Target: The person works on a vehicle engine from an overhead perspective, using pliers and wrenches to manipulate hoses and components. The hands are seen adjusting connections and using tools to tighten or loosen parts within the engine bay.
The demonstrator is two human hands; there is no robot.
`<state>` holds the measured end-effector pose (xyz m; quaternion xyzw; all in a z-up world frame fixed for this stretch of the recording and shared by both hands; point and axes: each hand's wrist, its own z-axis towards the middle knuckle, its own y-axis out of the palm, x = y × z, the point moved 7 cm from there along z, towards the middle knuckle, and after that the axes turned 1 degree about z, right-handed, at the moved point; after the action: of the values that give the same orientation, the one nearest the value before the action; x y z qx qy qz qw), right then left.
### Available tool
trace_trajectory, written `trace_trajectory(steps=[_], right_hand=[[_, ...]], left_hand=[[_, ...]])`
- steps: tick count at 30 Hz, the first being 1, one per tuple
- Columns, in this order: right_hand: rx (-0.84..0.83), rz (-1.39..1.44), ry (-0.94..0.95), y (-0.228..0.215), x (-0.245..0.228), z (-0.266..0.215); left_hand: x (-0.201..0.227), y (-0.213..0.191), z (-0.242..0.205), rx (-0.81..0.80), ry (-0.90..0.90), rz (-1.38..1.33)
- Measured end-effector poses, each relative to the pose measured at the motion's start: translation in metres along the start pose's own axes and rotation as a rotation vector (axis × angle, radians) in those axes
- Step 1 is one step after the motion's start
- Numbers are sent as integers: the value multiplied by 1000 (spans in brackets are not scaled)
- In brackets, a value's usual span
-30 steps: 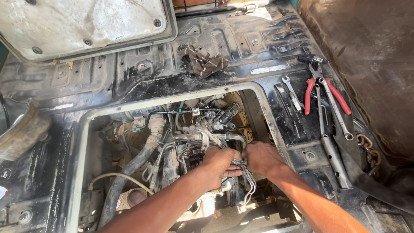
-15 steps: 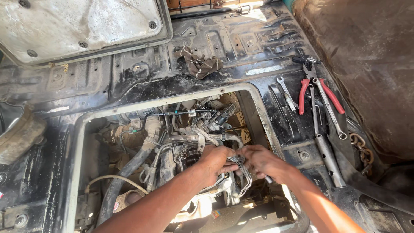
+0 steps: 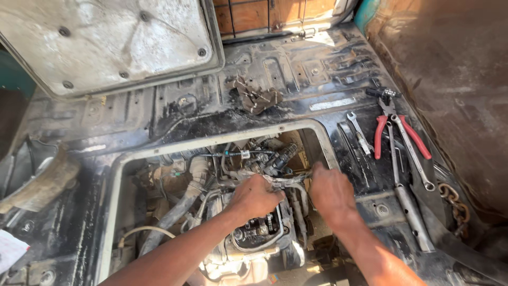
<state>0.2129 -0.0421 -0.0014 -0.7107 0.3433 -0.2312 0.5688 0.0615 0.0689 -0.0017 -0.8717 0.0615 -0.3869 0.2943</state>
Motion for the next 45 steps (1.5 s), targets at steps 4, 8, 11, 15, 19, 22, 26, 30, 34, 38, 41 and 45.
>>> trace_trajectory(steps=[4,8,11,15,19,22,26,30,34,38,41,45], right_hand=[[2,713,81,-16,-6,30],[-87,1281,219,24,4,56],[-64,1412,269,57,17,75],[-166,1318,324,103,32,88],[-164,1256,487,127,46,87],[-209,1249,739,149,51,87],[-200,1351,860,184,68,98],[-154,1445,915,221,82,118],[-92,1524,924,235,91,134],[-91,1528,856,225,92,137],[-46,1567,893,216,91,133],[47,1541,953,212,95,131]], left_hand=[[13,-33,11,107,100,298],[23,-42,21,226,315,436],[19,-34,36,126,448,412],[5,-8,51,-146,456,453],[1,11,69,-215,356,547],[13,22,80,-202,455,582],[21,-9,89,-52,556,534],[3,-75,96,212,654,733],[-40,-104,115,85,451,1104],[-52,-96,127,103,619,1235],[-57,-94,144,107,655,1261],[-59,-108,163,140,661,1124]])
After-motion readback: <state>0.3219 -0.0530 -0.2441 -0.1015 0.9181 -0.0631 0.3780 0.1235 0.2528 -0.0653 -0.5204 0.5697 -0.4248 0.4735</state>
